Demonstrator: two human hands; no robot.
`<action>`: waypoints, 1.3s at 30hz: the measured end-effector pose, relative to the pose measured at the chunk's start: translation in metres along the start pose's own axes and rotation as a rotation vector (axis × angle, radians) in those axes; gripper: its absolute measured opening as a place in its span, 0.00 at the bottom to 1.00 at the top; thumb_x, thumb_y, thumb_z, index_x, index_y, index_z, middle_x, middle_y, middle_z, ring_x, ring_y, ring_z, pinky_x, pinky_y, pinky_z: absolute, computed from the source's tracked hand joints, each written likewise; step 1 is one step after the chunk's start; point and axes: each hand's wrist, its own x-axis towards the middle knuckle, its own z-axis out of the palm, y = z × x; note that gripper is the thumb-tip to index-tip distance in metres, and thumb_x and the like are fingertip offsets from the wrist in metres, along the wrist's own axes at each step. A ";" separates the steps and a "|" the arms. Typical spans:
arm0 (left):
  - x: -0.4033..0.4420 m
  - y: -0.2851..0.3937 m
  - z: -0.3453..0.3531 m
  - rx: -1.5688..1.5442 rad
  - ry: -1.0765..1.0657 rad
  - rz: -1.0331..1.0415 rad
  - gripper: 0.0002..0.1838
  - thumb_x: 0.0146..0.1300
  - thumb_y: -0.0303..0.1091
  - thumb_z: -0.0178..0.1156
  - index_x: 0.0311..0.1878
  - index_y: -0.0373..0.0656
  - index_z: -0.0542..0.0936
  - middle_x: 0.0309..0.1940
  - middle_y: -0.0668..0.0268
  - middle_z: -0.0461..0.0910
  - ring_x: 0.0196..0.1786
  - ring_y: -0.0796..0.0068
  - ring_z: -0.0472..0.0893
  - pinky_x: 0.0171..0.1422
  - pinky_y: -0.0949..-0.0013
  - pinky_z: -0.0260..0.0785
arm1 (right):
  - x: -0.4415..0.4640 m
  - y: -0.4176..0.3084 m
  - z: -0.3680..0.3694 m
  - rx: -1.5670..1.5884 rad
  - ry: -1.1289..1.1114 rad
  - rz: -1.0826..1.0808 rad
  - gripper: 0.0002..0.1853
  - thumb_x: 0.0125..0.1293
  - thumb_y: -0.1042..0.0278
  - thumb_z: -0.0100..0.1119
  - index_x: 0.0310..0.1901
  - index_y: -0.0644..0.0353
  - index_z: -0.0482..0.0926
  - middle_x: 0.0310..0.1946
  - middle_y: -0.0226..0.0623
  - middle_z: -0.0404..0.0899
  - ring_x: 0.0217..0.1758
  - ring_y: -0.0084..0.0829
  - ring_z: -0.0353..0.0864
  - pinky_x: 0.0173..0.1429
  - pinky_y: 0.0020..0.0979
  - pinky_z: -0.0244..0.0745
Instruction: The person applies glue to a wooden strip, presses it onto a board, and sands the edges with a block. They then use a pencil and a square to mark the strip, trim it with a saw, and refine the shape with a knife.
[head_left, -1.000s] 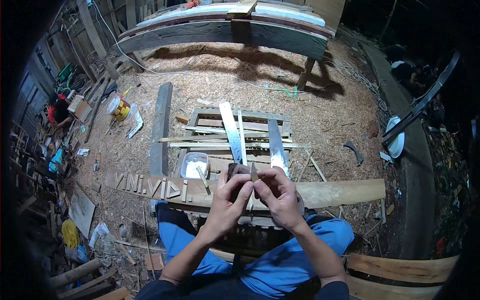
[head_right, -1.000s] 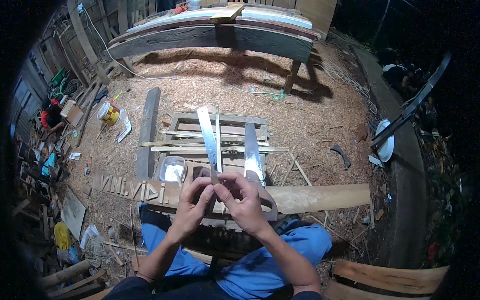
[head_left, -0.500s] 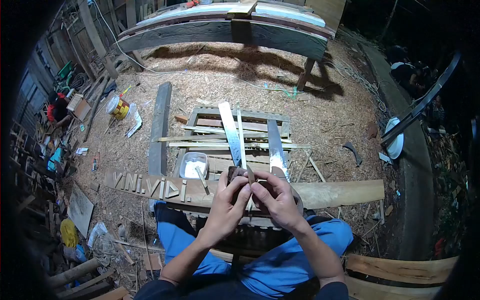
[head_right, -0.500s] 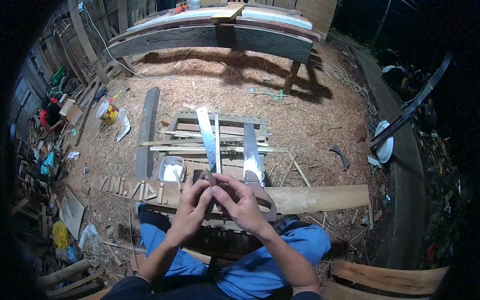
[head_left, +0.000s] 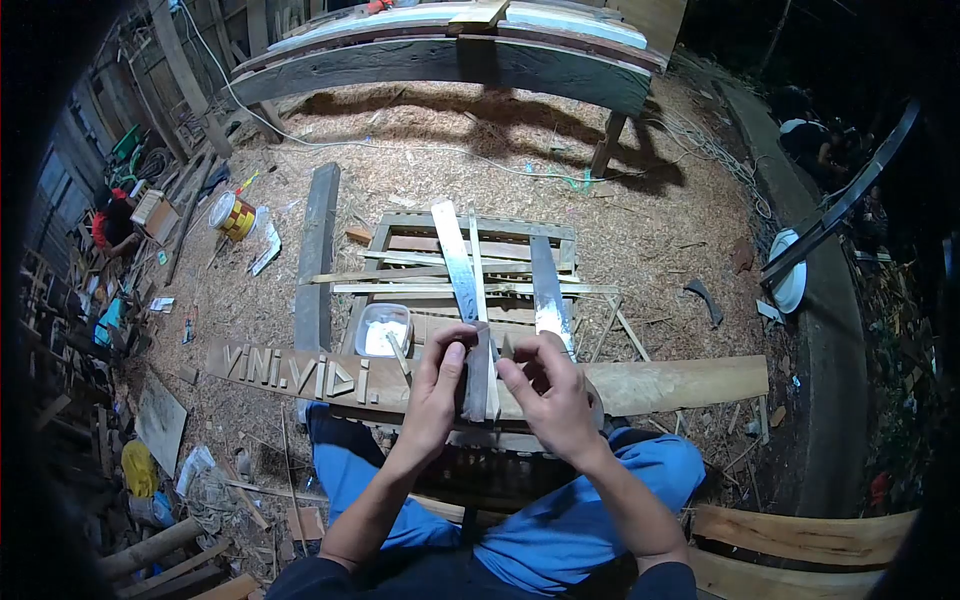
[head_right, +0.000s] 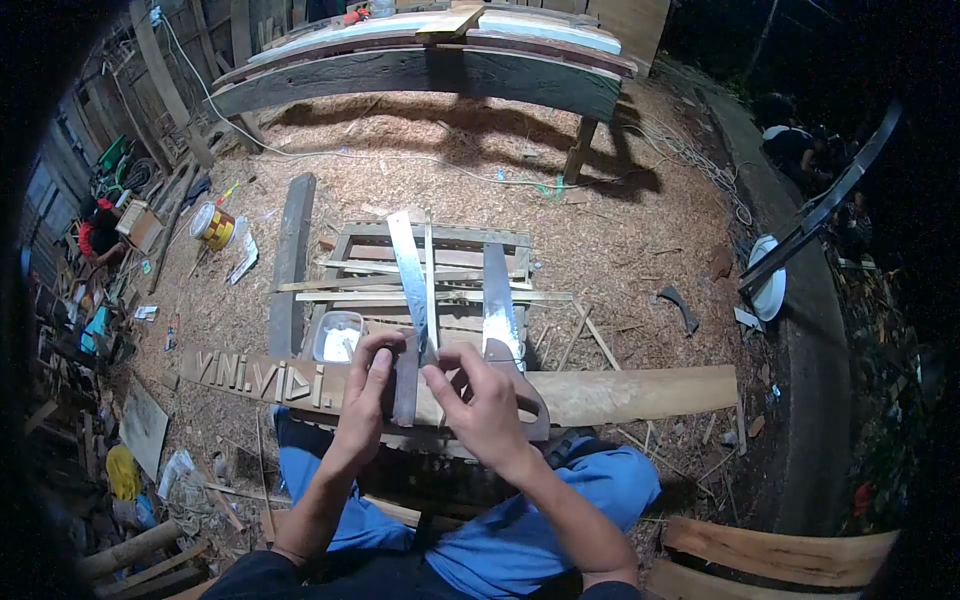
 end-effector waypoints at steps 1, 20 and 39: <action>0.000 0.002 0.002 -0.001 0.000 0.002 0.17 0.85 0.37 0.47 0.69 0.43 0.72 0.59 0.63 0.77 0.64 0.74 0.73 0.73 0.67 0.64 | 0.001 -0.009 -0.001 -0.007 -0.037 0.010 0.12 0.76 0.65 0.64 0.48 0.65 0.77 0.29 0.42 0.82 0.25 0.30 0.82 0.31 0.32 0.74; 0.003 0.004 0.012 0.047 0.100 0.028 0.25 0.85 0.45 0.43 0.76 0.42 0.62 0.67 0.57 0.65 0.70 0.66 0.65 0.78 0.63 0.53 | -0.006 0.002 0.027 -0.204 0.081 -0.203 0.09 0.76 0.62 0.59 0.40 0.57 0.79 0.27 0.47 0.79 0.31 0.51 0.84 0.32 0.47 0.74; 0.015 0.002 -0.002 0.253 0.115 0.113 0.25 0.84 0.43 0.43 0.75 0.41 0.59 0.67 0.57 0.64 0.67 0.67 0.68 0.75 0.64 0.58 | -0.001 0.004 0.026 -0.184 0.017 -0.105 0.10 0.76 0.64 0.59 0.37 0.60 0.78 0.24 0.47 0.77 0.26 0.50 0.82 0.30 0.45 0.71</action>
